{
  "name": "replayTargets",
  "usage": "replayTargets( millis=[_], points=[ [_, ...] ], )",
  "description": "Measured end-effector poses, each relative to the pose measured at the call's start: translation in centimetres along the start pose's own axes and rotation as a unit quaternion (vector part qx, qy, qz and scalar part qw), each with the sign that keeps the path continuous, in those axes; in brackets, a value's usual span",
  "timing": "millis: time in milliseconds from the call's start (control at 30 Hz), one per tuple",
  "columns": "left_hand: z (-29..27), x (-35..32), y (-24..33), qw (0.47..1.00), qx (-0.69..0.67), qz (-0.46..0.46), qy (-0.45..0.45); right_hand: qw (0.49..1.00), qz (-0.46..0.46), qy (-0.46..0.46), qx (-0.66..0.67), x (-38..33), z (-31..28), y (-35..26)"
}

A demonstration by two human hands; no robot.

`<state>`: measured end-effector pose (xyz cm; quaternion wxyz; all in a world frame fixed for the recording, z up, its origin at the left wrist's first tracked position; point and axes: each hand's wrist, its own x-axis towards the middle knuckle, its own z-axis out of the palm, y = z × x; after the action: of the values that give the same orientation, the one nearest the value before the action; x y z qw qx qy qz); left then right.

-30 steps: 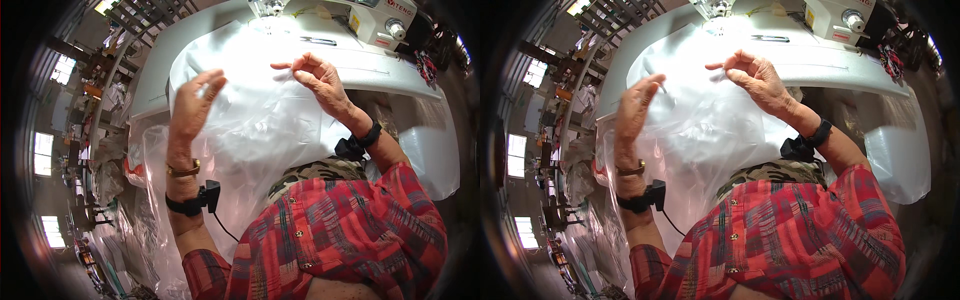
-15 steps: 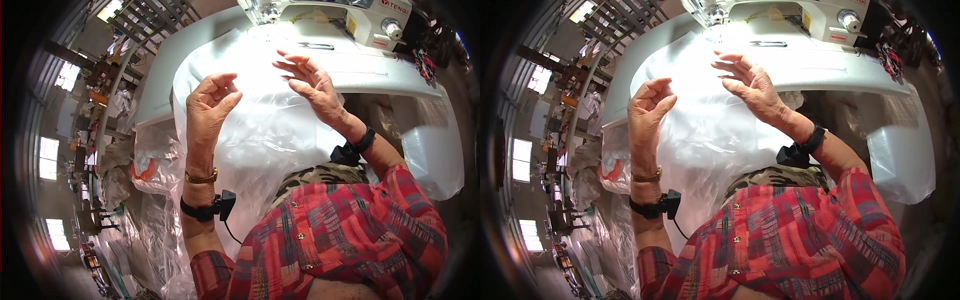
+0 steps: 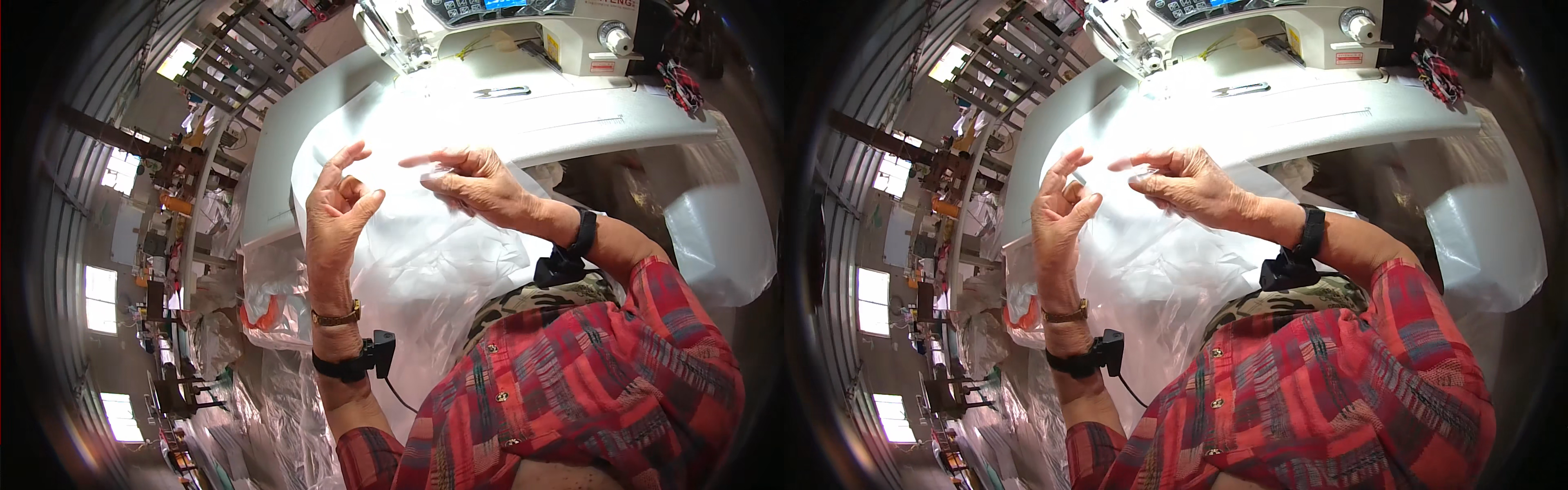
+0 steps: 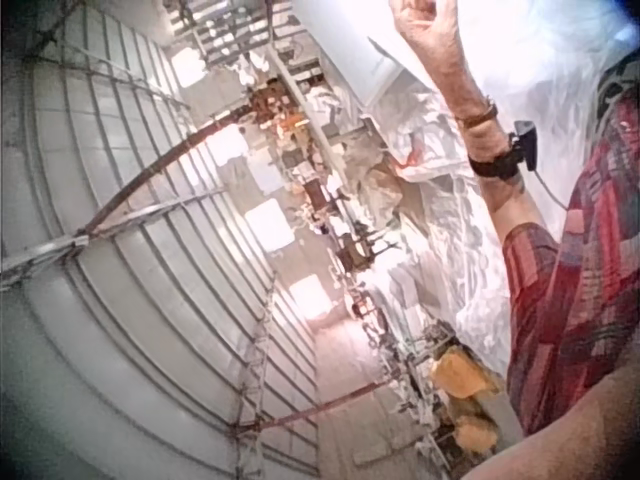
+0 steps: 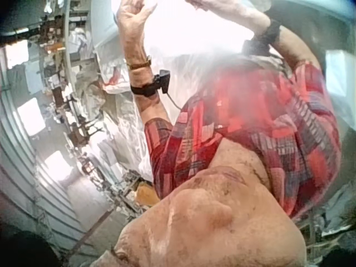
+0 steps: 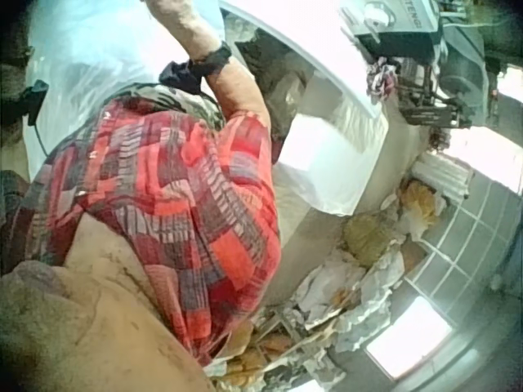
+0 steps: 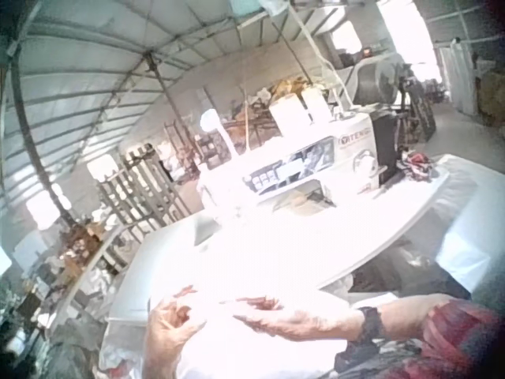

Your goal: The recorder is using an industrial sewing machine to sew along the edge of a large piece of white plastic or rubber-coated fabric.

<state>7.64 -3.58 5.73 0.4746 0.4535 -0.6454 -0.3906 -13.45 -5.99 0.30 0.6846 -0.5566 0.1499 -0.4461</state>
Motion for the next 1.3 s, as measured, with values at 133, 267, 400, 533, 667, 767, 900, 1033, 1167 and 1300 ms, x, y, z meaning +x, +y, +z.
replayTargets(
  millis=[133,267,400,533,667,767,900,1033,1167,1300],
  points=[
    [0.3,-0.1,-0.4,0.997,-0.07,-0.025,0.015,0.998,-0.047,0.01,-0.039,0.2,0.7,0.1],
    [0.5,0.3,0.1,0.993,-0.034,-0.099,0.046,0.995,-0.09,0.02,-0.032,0.3,0.8,0.8],
    [-0.7,3.3,2.0,0.986,0.095,0.082,0.105,0.998,0.043,0.044,-0.024,0.3,0.9,1.1],
    [-4.0,8.1,4.5,0.885,0.344,0.296,0.103,0.995,0.073,-0.068,-0.002,-0.7,1.0,0.7],
    [-6.3,14.2,3.3,0.868,0.348,0.335,0.116,0.999,-0.035,0.032,-0.026,1.0,-1.3,0.6],
    [-6.8,18.5,-1.1,0.866,0.457,0.174,0.103,0.917,-0.078,0.139,-0.365,3.2,-4.2,1.6],
    [-6.9,20.5,-8.4,0.87,0.457,0.076,0.165,0.784,-0.183,0.131,-0.578,5.1,-6.6,2.8],
    [-6.5,21.6,-13.2,0.863,0.473,0.018,0.175,0.763,-0.118,0.102,-0.627,5.2,-7.1,3.7],
    [-6.4,22.7,-15.8,0.854,0.479,0.07,0.193,0.771,-0.122,0.057,-0.623,5.1,-7.1,3.7],
    [-6.9,23.3,-17.6,0.883,0.442,0.002,0.157,0.761,-0.136,0.056,-0.632,5.3,-7.0,3.4]
  ],
)
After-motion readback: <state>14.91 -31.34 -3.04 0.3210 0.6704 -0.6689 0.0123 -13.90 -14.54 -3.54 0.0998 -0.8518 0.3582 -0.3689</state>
